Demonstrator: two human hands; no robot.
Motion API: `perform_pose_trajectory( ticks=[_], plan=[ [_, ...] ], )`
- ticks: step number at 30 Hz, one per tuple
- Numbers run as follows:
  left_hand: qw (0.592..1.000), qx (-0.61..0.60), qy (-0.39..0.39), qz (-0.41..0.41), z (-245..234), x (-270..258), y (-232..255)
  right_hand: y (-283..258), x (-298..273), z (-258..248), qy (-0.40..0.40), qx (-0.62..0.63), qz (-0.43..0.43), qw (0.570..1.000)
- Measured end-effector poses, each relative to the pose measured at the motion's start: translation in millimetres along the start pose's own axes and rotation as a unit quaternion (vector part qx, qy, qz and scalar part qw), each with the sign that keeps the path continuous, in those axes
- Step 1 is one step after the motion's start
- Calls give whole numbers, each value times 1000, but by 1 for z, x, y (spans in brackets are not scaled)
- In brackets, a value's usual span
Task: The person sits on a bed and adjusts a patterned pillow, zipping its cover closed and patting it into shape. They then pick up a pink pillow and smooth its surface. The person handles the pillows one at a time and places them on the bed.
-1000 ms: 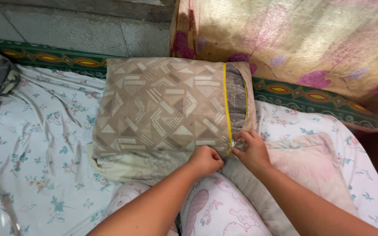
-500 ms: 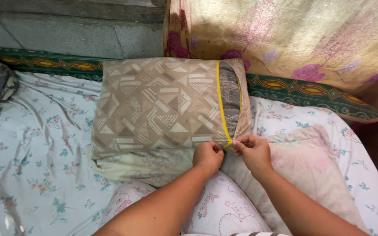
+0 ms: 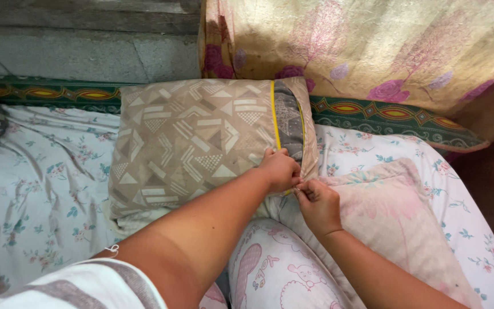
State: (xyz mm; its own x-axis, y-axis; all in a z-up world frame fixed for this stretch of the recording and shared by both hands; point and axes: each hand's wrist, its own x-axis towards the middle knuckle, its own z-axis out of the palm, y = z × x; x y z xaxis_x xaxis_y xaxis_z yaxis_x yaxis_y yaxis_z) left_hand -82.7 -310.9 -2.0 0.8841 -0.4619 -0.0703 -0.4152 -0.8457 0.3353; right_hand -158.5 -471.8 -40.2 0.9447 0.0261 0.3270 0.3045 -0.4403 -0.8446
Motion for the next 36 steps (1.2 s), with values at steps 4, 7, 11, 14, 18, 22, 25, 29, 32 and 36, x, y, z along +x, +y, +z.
perform_pose_trajectory(
  ticks=[4, 7, 11, 14, 18, 22, 25, 29, 32, 36],
  plan=[
    [1000, -25, 5, 2, 5, 7, -3, 0, 0, 4, -6, 45, -20, 999],
    [999, -24, 2, -28, 4, 15, -5, 0, 3, 8, -3, 16, 9, 1000],
    [998, -32, -4, -56, 2, 26, -9, -1, 8, 13, 18, -2, -29, 999],
    [996, -59, -13, -64, 4, 29, -13, -4, 9, 14, 18, -26, -25, 999],
    [996, -81, -5, -33, 1, 29, -22, -13, 13, 11, 6, -2, 59, 998],
    [993, -110, -31, 14, -13, 34, -28, -22, 27, 1, -32, -117, 37, 992],
    [987, -162, 9, -19, -21, 30, -26, -26, 36, -2, -17, -76, 66, 995],
    [986, -150, -6, -68, -26, 22, -20, -25, 40, 8, -20, -116, 104, 988],
    [989, -121, 0, -79, -23, 18, -14, -17, 33, 14, -15, -111, 134, 985],
    [989, -119, 66, -56, -17, 2, -16, -6, 26, 12, -36, -84, 170, 981]
  ],
)
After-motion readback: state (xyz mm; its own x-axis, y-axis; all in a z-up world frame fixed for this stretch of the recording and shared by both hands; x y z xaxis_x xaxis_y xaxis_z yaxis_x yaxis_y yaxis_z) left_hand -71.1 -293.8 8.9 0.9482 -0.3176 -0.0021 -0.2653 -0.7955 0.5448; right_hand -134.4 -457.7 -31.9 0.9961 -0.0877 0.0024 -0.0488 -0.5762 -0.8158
